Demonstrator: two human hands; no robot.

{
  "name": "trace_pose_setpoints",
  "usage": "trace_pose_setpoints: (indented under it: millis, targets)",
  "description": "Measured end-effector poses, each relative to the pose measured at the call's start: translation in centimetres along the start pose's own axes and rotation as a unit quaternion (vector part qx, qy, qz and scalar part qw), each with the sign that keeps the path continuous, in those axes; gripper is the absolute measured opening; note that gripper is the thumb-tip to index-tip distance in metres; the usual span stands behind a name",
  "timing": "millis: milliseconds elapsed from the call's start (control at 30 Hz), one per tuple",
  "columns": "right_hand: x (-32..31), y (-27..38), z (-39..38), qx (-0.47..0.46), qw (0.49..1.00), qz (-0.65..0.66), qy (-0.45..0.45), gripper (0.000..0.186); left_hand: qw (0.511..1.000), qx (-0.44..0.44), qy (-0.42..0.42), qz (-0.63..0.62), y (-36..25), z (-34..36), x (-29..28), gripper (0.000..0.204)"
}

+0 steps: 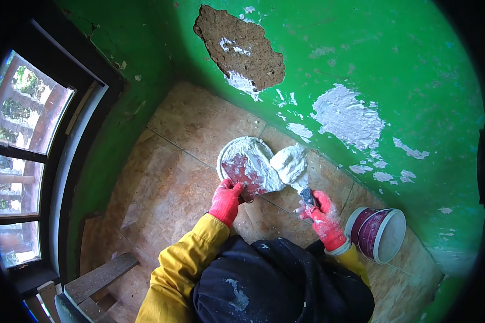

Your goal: The person applies plaster onto a damaged wall using a putty knife, scoops more plaster compound from a bucket, and spreads it across the exposed wall section with the putty knife.

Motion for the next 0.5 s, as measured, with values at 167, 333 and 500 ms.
trace_pose_setpoints:
  millis: [167,333,500]
  targets:
    - [1.2,2.6,3.1,-0.063,0.991,-0.113,0.014,0.038,0.998,0.037,0.043,-0.007,-4.1,-1.3,-1.1,0.025]
    - [3.4,5.6,4.6,-0.121,0.973,-0.196,0.014,0.037,0.994,0.061,0.087,-0.025,-8.4,-2.8,-0.7,0.024]
    - [6.8,10.3,4.6,-0.289,0.881,-0.375,-0.019,0.041,0.996,0.068,0.061,0.007,-13.3,-6.0,1.6,0.028]
Point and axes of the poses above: each hand's wrist, its own z-axis towards the middle knuckle, its own x-axis out of the palm, y = z × x, the point moved 8 cm from there along z, towards the middle knuckle, and after that the axes turned 9 degrees about y, right-handed, at the moved point
